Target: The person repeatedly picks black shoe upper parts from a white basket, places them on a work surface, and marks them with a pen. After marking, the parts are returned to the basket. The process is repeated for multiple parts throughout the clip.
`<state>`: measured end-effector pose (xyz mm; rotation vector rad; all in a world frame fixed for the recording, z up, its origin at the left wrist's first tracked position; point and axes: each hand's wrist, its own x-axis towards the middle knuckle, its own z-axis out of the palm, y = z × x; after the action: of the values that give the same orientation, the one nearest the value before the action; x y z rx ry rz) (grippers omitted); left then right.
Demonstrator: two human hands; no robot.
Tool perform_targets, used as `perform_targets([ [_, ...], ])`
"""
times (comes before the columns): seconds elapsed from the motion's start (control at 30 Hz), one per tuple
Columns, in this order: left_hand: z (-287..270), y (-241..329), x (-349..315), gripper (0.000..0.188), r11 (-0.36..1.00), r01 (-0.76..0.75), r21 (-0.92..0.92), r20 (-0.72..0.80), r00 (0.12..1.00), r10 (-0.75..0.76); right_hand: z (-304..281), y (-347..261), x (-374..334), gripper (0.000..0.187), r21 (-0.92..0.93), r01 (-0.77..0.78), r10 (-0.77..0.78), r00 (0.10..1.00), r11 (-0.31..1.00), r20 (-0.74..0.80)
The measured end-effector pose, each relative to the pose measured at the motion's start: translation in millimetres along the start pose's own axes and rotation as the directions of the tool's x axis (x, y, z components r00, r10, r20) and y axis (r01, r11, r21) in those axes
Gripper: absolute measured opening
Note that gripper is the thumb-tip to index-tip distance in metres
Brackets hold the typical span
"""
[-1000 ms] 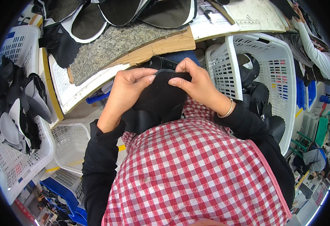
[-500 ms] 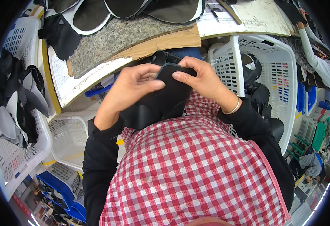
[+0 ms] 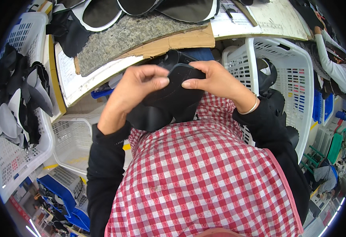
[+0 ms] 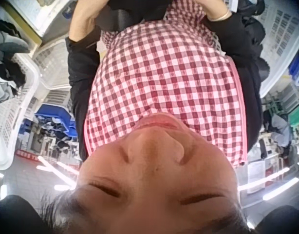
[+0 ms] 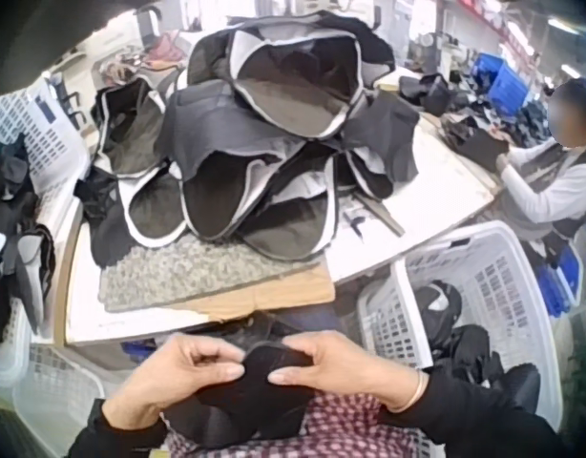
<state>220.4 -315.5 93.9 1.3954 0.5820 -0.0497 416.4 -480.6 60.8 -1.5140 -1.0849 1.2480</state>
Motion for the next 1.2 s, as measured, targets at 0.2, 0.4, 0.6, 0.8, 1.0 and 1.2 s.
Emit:
perform_targets([
  [0.2,-12,29,35,0.023,0.965,0.017,0.262,0.151,0.987,-0.058,16,0,-1,0.042,-0.41,0.142,-0.209,0.97,0.901,-0.123],
  [0.4,-21,42,54,0.025,0.968,0.148,0.2,0.323,0.923,-0.208,14,-8,-5,0.044,-0.469,0.16,-0.247,0.96,0.868,-0.129],
  [0.6,-17,50,49,0.02,0.929,0.011,0.37,0.348,0.925,-0.15,15,-4,-1,0.044,-0.408,0.131,-0.2,0.971,0.903,-0.13],
  [0.8,-17,47,47,0.017,0.934,0.172,0.315,0.237,0.938,-0.252,23,-1,0,0.039,-0.431,0.168,-0.274,0.941,0.887,-0.198],
  [1.0,-18,42,51,0.016,0.94,0.278,0.199,0.254,0.912,-0.323,25,1,-1,0.039,-0.493,0.193,-0.325,0.925,0.848,-0.197],
  [1.2,-19,64,52,0.022,0.888,0.072,0.453,0.375,0.889,-0.263,27,-3,-2,0.043,-0.503,0.178,-0.322,0.922,0.846,-0.216],
])
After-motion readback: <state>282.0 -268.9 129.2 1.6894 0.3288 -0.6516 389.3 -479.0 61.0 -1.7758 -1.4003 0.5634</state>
